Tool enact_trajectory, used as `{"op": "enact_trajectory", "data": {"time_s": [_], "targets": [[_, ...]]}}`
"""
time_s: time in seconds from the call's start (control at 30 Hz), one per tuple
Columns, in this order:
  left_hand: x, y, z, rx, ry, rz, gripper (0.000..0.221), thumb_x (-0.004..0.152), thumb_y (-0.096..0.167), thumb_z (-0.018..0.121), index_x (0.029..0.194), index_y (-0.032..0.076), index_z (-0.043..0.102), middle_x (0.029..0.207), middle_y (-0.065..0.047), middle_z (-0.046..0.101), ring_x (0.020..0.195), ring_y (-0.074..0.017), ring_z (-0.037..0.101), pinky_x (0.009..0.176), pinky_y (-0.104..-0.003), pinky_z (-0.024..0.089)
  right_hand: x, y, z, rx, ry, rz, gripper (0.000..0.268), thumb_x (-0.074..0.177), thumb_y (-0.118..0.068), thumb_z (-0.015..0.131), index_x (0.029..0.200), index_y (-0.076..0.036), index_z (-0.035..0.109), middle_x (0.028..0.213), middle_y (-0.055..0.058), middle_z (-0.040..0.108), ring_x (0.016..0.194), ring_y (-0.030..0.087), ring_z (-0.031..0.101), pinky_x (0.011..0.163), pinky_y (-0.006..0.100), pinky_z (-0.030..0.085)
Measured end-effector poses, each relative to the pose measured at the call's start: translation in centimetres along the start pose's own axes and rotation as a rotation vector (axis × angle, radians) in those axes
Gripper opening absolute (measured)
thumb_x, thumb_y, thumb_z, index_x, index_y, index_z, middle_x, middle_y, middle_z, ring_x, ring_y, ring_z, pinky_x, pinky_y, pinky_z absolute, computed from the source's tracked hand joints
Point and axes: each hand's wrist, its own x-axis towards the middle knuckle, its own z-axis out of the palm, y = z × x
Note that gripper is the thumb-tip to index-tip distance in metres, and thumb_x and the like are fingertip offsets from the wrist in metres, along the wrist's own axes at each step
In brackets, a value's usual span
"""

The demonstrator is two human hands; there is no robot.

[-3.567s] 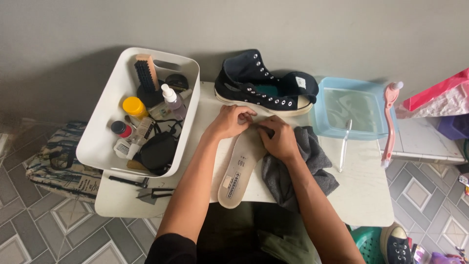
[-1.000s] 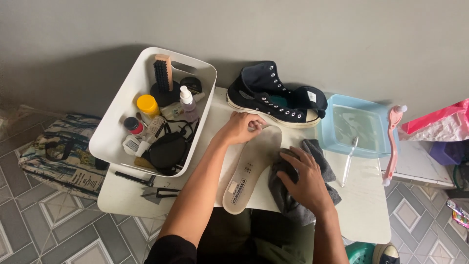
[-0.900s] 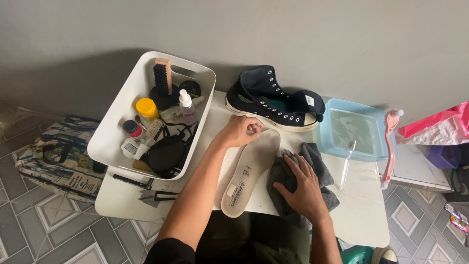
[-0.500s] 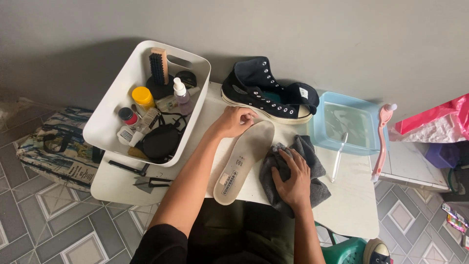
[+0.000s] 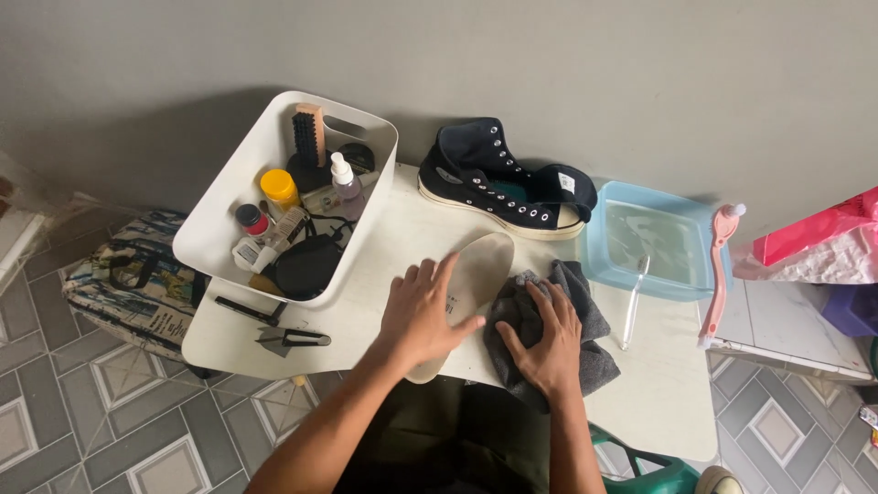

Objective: Wiping a shoe insole with a cloth to clean it at a repair bench.

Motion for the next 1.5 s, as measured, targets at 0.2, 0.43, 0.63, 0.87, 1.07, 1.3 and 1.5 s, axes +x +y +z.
{"op": "enact_trajectory", "data": {"time_s": [0.2,0.43,0.63,0.87,1.07,1.3,1.5], "targets": [[-2.7,-1.3,4.8,0.017,0.042,-0.061,0.088,0.082,0.041,0.076,0.152,0.003,0.037,0.126,-0.020,0.054,0.115,-0.0356,0.055,0.089,-0.046,0.047,0.3,-0.8,0.2,-0.102,-0.034,0.091,0.076,0.082,-0.041,0.081,0.151,-0.023,0.055,0.144,0.014,0.056,0.143,0.037,0.047,0.113,0.054,0.036],[-3.6,-2.8,4.1,-0.104,0.169,-0.046,0.076,0.081,0.021,0.074,0.149,0.004,0.043,0.126,-0.021,0.054,0.116,-0.0362,0.054,0.089,-0.047,0.049,-0.2,0.1,-0.1,0.044,0.090,0.097,0.063,0.075,-0.014,0.076,0.137,-0.022,0.069,0.109,0.011,0.070,0.106,0.040,0.070,0.089,0.057,0.055],[-3.9,-4.1,4.9,-0.240,0.139,-0.015,0.085,0.079,0.032,0.079,0.148,-0.001,0.042,0.128,-0.026,0.055,0.119,-0.0417,0.054,0.097,-0.056,0.045,1.9,-3.3,-1.1,0.164,0.219,0.038,0.048,0.076,-0.018,0.080,0.124,-0.018,0.078,0.107,0.013,0.066,0.100,0.041,0.070,0.079,0.056,0.055],[-3.5,-6.4,9.0,-0.187,0.473,0.152,0.078,0.079,0.035,0.081,0.143,0.009,0.045,0.131,-0.012,0.058,0.114,-0.0327,0.055,0.093,-0.049,0.045,7.2,-3.7,2.4,-0.216,-0.285,-0.024,0.046,0.079,-0.024,0.069,0.124,-0.029,0.078,0.131,0.000,0.063,0.097,0.031,0.071,0.077,0.049,0.060],[-3.4,-6.4,9.0,-0.184,0.529,0.181,0.074,0.079,0.034,0.081,0.139,0.007,0.047,0.128,-0.012,0.060,0.112,-0.0322,0.056,0.092,-0.049,0.046,10.0,-1.2,3.8,-0.327,-0.031,0.046,0.050,0.082,-0.019,0.061,0.128,-0.028,0.076,0.125,0.008,0.063,0.102,0.041,0.066,0.071,0.053,0.058],[-3.5,-6.2,8.3,-0.220,0.507,0.171,0.070,0.076,0.031,0.081,0.135,0.008,0.050,0.127,-0.010,0.061,0.112,-0.0316,0.056,0.092,-0.048,0.047,7.6,-5.2,3.2,-0.278,-0.217,-0.290,0.047,0.077,-0.016,0.070,0.123,-0.025,0.078,0.123,0.005,0.062,0.105,0.033,0.064,0.075,0.051,0.059],[-3.6,-6.4,8.7,-0.207,0.526,0.174,0.069,0.077,0.033,0.081,0.133,0.007,0.051,0.127,-0.010,0.062,0.110,-0.0309,0.057,0.092,-0.047,0.046,11.7,-1.5,3.0,-0.409,-0.089,0.048,0.045,0.083,-0.017,0.057,0.121,-0.030,0.079,0.122,0.007,0.061,0.101,0.038,0.066,0.069,0.054,0.059]]}}
